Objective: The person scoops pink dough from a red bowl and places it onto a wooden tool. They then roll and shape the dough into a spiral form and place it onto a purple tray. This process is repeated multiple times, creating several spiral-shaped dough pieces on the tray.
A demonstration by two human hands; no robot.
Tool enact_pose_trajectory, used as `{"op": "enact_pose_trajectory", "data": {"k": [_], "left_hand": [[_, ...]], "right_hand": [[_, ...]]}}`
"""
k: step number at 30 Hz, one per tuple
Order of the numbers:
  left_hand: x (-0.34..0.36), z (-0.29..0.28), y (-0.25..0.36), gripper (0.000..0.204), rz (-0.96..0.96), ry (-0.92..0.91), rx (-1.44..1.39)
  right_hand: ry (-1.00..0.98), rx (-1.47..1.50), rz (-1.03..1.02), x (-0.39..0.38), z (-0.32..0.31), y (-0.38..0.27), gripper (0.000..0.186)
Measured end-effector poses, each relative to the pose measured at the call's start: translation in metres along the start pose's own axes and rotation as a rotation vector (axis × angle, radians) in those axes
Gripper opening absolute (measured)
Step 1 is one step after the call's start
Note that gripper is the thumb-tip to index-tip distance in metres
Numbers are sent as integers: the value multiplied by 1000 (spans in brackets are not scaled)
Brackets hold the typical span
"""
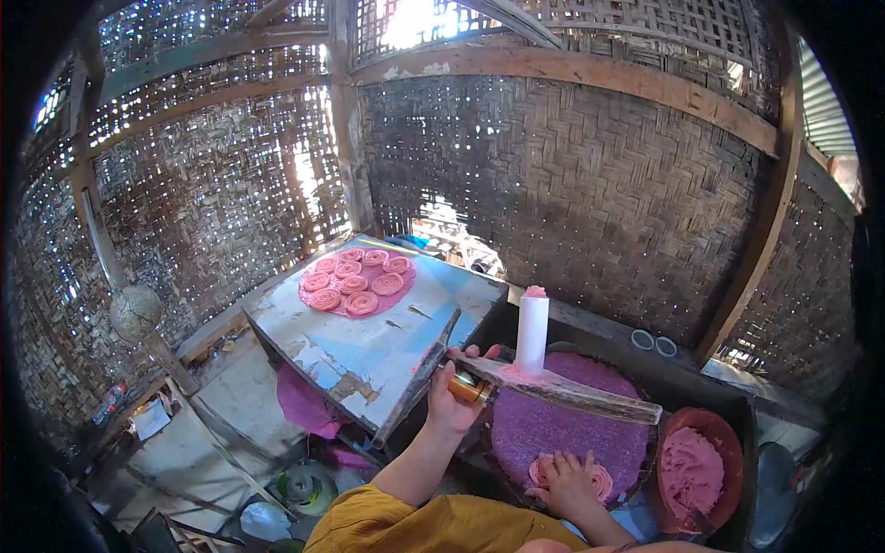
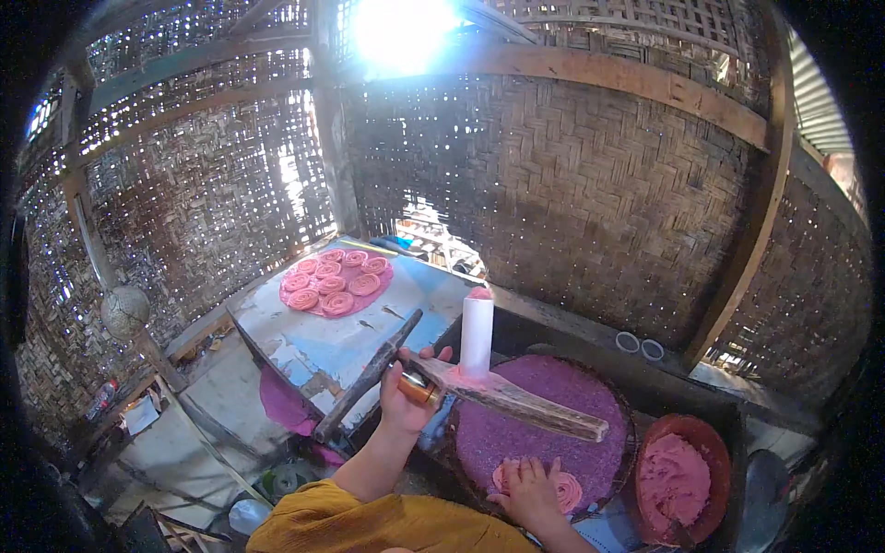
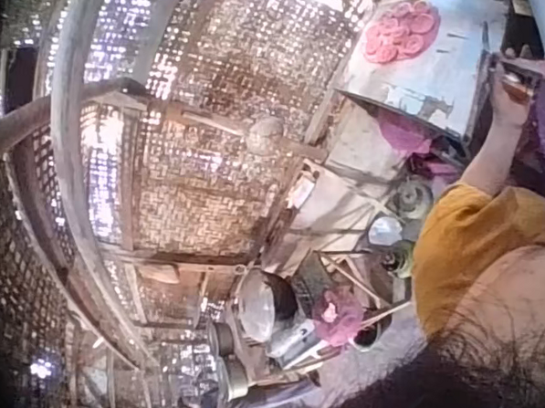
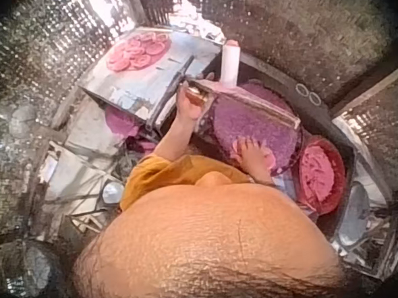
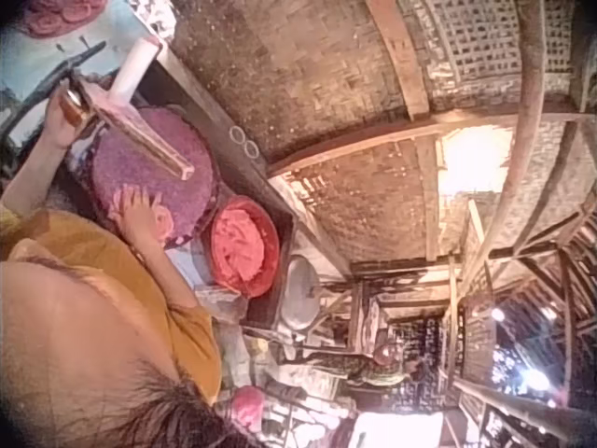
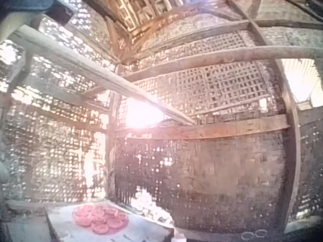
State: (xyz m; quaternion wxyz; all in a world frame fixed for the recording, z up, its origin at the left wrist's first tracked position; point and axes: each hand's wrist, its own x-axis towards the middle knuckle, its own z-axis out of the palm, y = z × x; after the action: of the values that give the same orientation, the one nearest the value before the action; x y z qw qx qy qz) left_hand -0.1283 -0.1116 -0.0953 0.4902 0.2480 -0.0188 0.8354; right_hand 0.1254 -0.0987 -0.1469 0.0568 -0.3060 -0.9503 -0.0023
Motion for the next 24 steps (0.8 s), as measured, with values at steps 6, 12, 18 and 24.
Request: {"op": "enact_pose_trajectory", "data": {"k": [6,12,18,24], "left_hand": [[-5,2,2,21,24,64,66],[-9,7,-4,21,1,71,36],[-18,7,-4,20,-20,92,7],[-20,-4,12,26,-47,-13,43]], "right_hand": [[50,163,-56,0,3,3,42],[275,591,36,-1,-23,17,24],[906,873,464,-41,-93,82,21],[411,87,708,-131,-16,216,31]]}}
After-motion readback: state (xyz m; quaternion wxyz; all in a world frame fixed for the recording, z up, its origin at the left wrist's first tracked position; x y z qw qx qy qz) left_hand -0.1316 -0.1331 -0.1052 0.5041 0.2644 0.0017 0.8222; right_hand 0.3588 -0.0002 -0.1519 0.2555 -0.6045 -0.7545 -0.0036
